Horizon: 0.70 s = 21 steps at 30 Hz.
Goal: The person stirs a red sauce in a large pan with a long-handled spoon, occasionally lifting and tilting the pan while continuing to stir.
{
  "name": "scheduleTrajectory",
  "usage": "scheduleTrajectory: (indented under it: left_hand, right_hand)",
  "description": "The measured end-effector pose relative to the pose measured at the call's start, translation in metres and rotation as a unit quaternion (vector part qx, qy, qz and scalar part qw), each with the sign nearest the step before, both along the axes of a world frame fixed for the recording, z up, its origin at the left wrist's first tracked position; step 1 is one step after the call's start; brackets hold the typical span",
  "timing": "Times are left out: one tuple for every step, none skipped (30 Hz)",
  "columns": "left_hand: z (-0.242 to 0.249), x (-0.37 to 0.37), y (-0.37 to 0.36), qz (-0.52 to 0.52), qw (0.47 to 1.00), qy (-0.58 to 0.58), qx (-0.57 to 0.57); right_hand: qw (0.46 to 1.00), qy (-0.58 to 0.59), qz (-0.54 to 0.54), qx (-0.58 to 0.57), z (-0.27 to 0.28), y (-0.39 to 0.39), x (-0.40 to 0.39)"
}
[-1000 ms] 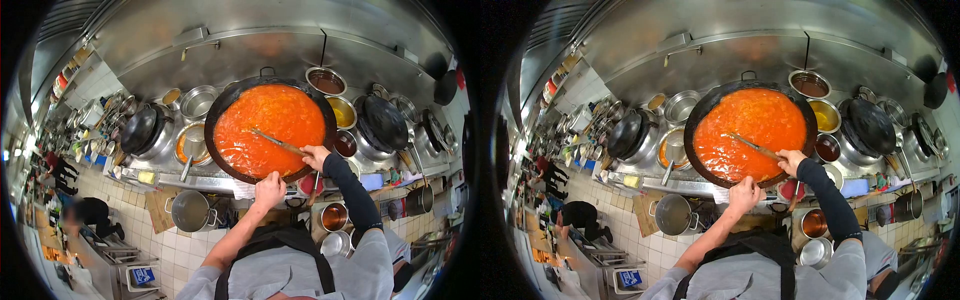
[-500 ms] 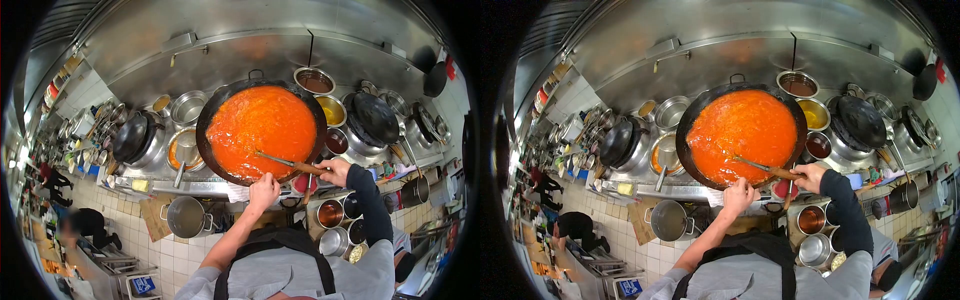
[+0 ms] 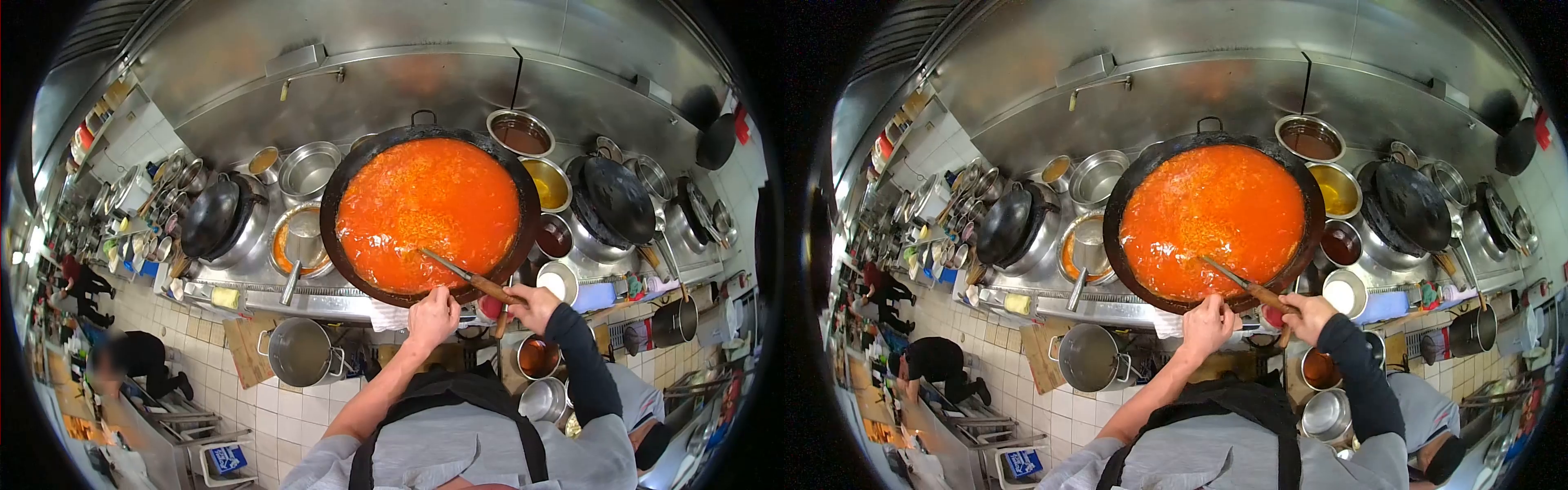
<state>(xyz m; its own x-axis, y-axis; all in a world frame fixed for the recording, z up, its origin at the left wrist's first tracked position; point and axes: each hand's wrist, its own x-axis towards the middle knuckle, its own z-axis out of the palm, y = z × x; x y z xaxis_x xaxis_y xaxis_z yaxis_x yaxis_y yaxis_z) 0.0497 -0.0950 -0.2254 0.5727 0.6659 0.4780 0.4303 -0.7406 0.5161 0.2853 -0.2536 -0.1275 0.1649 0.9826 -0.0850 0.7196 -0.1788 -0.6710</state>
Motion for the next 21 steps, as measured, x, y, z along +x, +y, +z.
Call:
scheduleTrajectory:
  left_hand:
    - [0.001,0.000,0.000,0.001,1.000,-0.001,0.002]
    - [0.003,0.000,-0.001,0.003,1.000,-0.001,0.003]
    - [0.003,0.000,-0.001,0.004,1.000,-0.001,0.005]
    - [0.002,0.000,-0.001,0.003,1.000,-0.002,0.007]
    - [0.000,0.000,0.000,0.003,1.000,-0.003,0.010]
    - [-0.001,0.000,0.000,0.003,1.000,-0.004,0.013]
    - [-0.002,0.001,0.000,0.008,1.000,-0.006,0.013]
    - [-0.003,0.002,-0.001,0.013,1.000,-0.008,0.014]
    - [-0.003,0.001,-0.001,0.018,1.000,-0.011,0.015]
    - [-0.002,0.001,-0.001,0.015,1.000,-0.004,0.012]
    - [0.000,0.000,-0.001,0.011,1.000,0.003,0.009]
    - [0.001,-0.001,-0.002,0.007,1.000,0.009,0.006]
    - [0.001,-0.001,-0.002,0.008,1.000,0.009,0.007]
    - [0.001,-0.001,-0.002,0.008,1.000,0.008,0.008]
    - [0.002,-0.002,-0.003,0.008,1.000,0.008,0.008]
    - [0.002,-0.002,-0.003,0.008,1.000,0.006,0.007]
    - [0.003,-0.002,-0.004,0.007,1.000,0.004,0.006]
    - [0.004,-0.002,-0.004,0.007,1.000,0.001,0.007]
    - [0.004,-0.003,-0.004,0.006,1.000,0.002,0.006]
    - [0.004,-0.003,-0.004,0.005,1.000,0.004,0.004]
    - [0.003,-0.004,-0.004,0.004,1.000,0.005,0.003]
  right_hand:
    - [1.000,0.012,-0.010,0.011,-0.010,0.006,-0.006]
    - [0.999,-0.042,-0.007,0.018,-0.012,0.015,-0.014]
    - [0.999,-0.035,-0.023,0.004,-0.011,0.025,-0.023]
    - [0.999,-0.028,-0.039,-0.009,-0.010,0.036,-0.031]
    - [0.999,-0.028,-0.044,0.014,-0.019,0.044,-0.032]
    - [0.998,-0.028,-0.049,0.037,-0.028,0.053,-0.033]
    - [0.997,-0.031,-0.061,0.038,-0.038,0.062,-0.033]
    - [0.996,-0.035,-0.073,0.039,-0.044,0.073,-0.033]
    - [0.995,-0.038,-0.085,0.041,-0.052,0.084,-0.032]
    - [0.993,-0.060,-0.092,0.040,-0.062,0.095,-0.030]
    - [0.991,-0.073,-0.102,0.035,-0.062,0.103,-0.029]
    - [0.989,-0.087,-0.112,0.030,-0.062,0.112,-0.029]
    - [0.987,-0.101,-0.123,0.025,-0.062,0.120,-0.028]
    - [0.987,-0.102,-0.127,0.009,-0.068,0.129,-0.022]
    - [0.985,-0.111,-0.133,0.008,-0.074,0.136,-0.017]
    - [0.983,-0.119,-0.139,0.006,-0.080,0.143,-0.012]
    - [0.981,-0.128,-0.146,0.006,-0.081,0.150,-0.008]
    - [0.979,-0.131,-0.155,-0.020,-0.081,0.155,-0.003]
    - [0.976,-0.136,-0.170,-0.022,-0.082,0.158,-0.001]
    - [0.972,-0.141,-0.184,-0.024,-0.082,0.160,0.000]
    - [0.969,-0.146,-0.198,-0.027,-0.081,0.161,0.002]
